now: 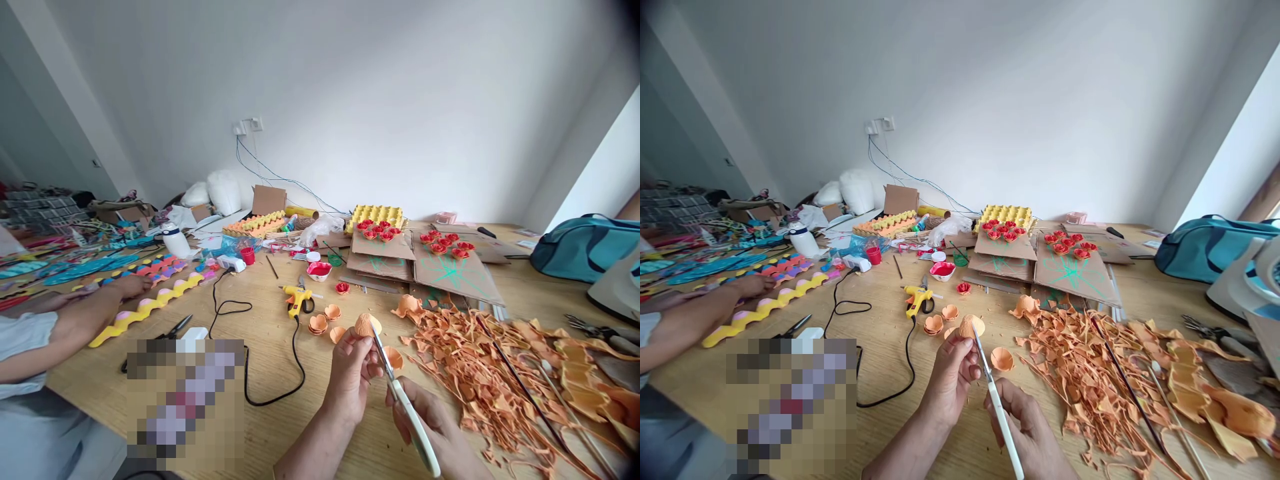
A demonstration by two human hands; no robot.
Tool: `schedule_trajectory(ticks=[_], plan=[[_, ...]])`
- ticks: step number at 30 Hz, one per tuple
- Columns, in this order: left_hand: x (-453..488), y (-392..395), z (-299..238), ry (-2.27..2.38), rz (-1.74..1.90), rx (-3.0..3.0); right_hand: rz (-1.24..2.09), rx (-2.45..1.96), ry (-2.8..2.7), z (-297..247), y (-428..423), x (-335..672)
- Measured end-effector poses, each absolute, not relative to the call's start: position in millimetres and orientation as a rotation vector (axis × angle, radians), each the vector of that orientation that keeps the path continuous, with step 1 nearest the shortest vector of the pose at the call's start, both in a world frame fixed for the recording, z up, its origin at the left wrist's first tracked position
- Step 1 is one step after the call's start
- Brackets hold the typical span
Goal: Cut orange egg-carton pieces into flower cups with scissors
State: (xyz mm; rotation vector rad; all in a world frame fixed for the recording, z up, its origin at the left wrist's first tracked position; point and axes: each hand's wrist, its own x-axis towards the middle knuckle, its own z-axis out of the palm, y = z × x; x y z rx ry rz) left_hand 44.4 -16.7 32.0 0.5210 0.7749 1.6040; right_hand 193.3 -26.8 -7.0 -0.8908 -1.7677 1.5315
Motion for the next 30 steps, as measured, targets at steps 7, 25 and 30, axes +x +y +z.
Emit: schedule_trajectory(ticks=[7,25,30], plan=[[43.5,-15.5,31.2,0.786,1.616,0.542,1.564,-0.889,-1.753,-5.8,-27.3,194.0],[49.1,-18.3,34.9,0.840,1.597,0.559,1.480,-0.863,-1.768,-13.8,-27.0,188.8],[52.8,-20.2,39.0,0.945,1.628,0.598,1.405,-0.882,-1.790,-13.1,-29.5,185.8]])
